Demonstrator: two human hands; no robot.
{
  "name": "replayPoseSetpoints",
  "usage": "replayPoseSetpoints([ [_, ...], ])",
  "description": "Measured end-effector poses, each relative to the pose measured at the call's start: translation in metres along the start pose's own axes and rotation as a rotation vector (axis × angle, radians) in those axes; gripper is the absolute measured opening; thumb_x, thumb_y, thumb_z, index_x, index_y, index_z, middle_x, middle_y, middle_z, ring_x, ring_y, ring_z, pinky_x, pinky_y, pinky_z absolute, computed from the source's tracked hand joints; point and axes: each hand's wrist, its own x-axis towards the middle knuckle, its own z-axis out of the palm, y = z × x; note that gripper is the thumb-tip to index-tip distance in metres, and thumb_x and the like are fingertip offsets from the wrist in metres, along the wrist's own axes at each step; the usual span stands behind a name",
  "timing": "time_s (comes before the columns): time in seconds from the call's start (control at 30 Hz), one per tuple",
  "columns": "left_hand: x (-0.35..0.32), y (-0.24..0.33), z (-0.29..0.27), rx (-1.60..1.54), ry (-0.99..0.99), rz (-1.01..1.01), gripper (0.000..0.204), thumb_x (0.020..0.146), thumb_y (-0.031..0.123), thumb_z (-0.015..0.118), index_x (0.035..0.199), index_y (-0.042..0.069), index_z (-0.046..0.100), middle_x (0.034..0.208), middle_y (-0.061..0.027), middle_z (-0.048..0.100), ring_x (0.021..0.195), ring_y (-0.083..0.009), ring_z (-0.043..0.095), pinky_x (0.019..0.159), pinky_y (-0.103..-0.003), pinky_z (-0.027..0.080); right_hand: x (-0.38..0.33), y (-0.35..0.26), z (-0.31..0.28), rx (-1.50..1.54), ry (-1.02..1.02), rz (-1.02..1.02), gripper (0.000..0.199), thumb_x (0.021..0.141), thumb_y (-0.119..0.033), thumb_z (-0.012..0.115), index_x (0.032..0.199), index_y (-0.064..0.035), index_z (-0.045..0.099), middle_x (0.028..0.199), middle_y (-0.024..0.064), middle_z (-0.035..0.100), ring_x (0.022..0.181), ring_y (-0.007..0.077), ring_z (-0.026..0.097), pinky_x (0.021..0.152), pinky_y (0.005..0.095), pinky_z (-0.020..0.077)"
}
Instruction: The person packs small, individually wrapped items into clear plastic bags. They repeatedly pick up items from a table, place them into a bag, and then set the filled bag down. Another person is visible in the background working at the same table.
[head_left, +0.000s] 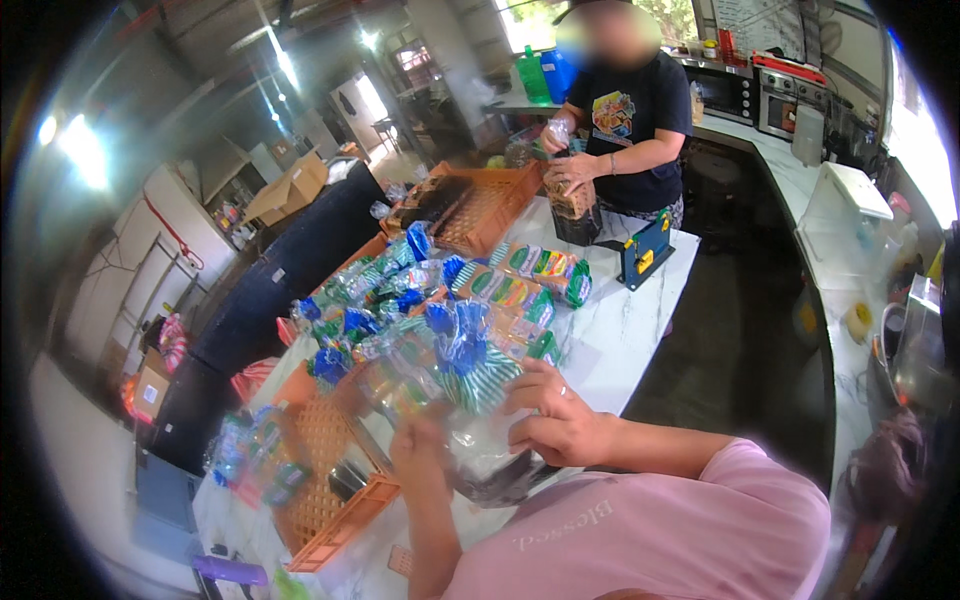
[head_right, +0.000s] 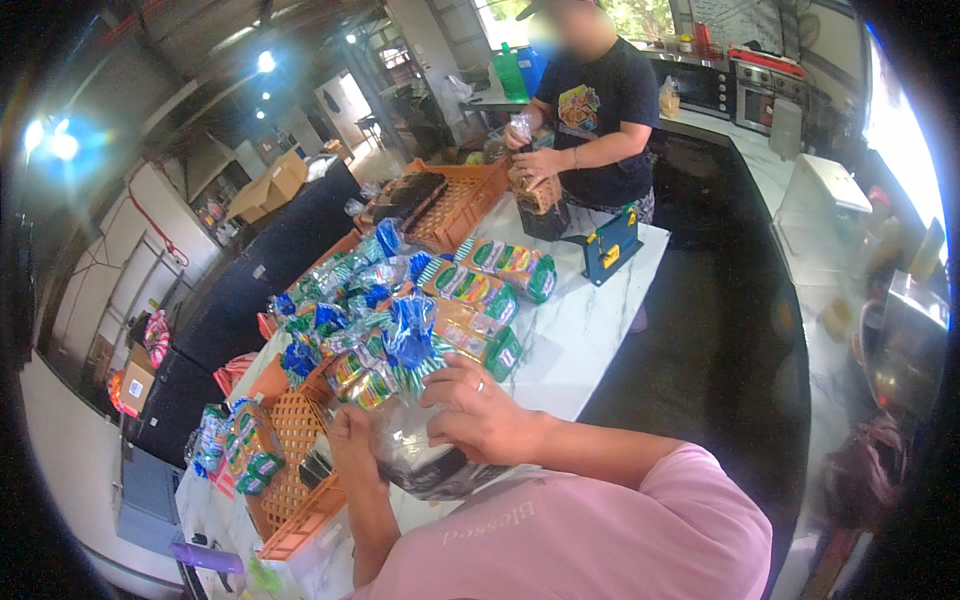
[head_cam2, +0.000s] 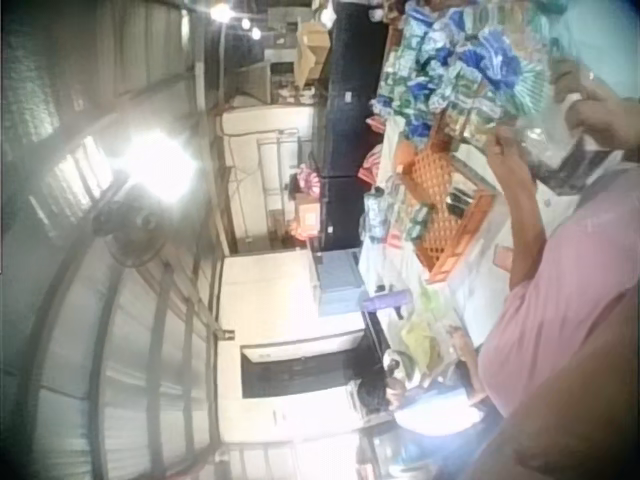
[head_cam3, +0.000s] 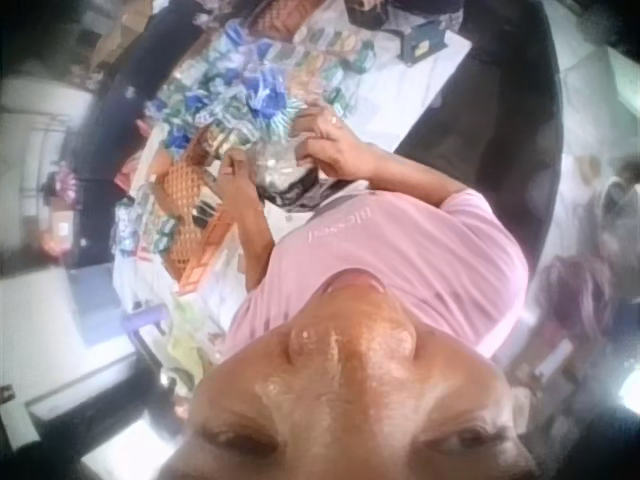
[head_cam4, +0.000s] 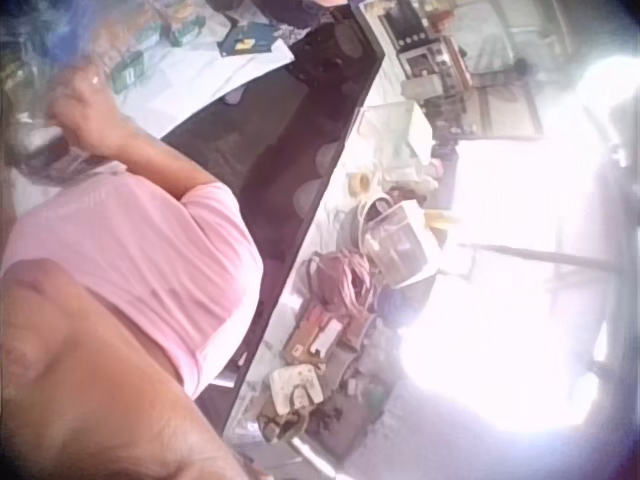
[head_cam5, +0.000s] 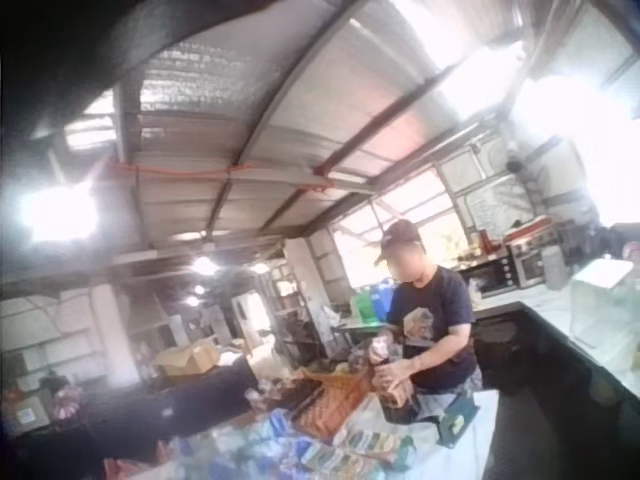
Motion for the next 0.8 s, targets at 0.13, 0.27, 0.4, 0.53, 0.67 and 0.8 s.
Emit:
replayPoseSetpoints([
  [0.13,0.009,-0.021,-0.018,0.013,-0.024,-0.086,0.02,0.088,0.021,0.059,0.075,0.011,0.048,0.057,0.0054,0.042,0.043,-0.0033,0.038,0.035,-0.019,0.027,-0.008,-0.025,-0.008,0.377,-0.256,0.351,0.009,0.079,0.002,0.062,0.082,-0.0047,0.056,0.086,0.0078,0.057,0.082,0.0278,0.057,0.073,0.0388,0.0446],
  [0.27,0.002,-0.031,-0.01,-0.019,-0.085,-0.169,0.016,0.088,0.016,0.055,0.075,0.008,0.049,0.053,0.0048,0.039,0.038,-0.0034,0.033,0.034,-0.019,0.025,-0.008,-0.047,-0.012,0.595,-0.321,0.679,0.004,0.088,-0.001,0.056,0.084,-0.0006,0.054,0.074,0.0063,0.057,0.067,0.0169,0.055,0.062,0.0271,0.0427],
  [0.4,0.001,-0.054,-0.024,0.307,-0.201,0.28,0.014,0.086,0.015,0.062,0.086,0.004,0.053,0.073,-0.0034,0.051,0.065,-0.0115,0.052,0.059,-0.023,0.043,-0.004,-0.05,-0.024,0.562,-0.489,0.833,0.003,0.088,-0.003,0.056,0.09,0.0001,0.057,0.075,0.0074,0.06,0.067,0.015,0.057,0.062,0.0265,0.043],
  [0.53,-0.032,-0.015,0.007,0.047,-0.503,0.587,0.02,0.084,0.014,0.064,0.094,0.001,0.053,0.097,-0.0153,0.058,0.092,-0.0218,0.055,0.084,-0.036,0.042,-0.001,-0.053,-0.024,0.395,-0.521,0.662,0.008,0.084,-0.008,0.06,0.091,-0.0047,0.059,0.073,0.0119,0.061,0.063,0.0289,0.06,0.057,0.0352,0.0452],
  [0.67,-0.055,-0.009,0.008,-0.174,-0.926,-0.088,0.027,0.081,0.011,0.067,0.103,0.001,0.055,0.101,-0.0117,0.061,0.094,-0.0198,0.058,0.084,-0.032,0.043,0.031,-0.043,-0.041,0.169,-0.358,0.23,0.011,0.077,-0.006,0.066,0.087,-0.0058,0.062,0.071,0.0082,0.062,0.057,0.0267,0.061,0.051,0.0342,0.0468],
  [0.8,-0.036,0.017,0.02,0.341,-1.434,-0.028,0.02,0.078,0.01,0.071,0.095,0.003,0.063,0.089,-0.0055,0.065,0.087,-0.0158,0.061,0.076,-0.03,0.046,0.045,-0.04,-0.065,0.294,-0.45,0.242,0.015,0.08,-0.014,0.067,0.089,-0.0042,0.06,0.07,0.0093,0.061,0.058,0.0271,0.061,0.051,0.0336,0.0453],
])
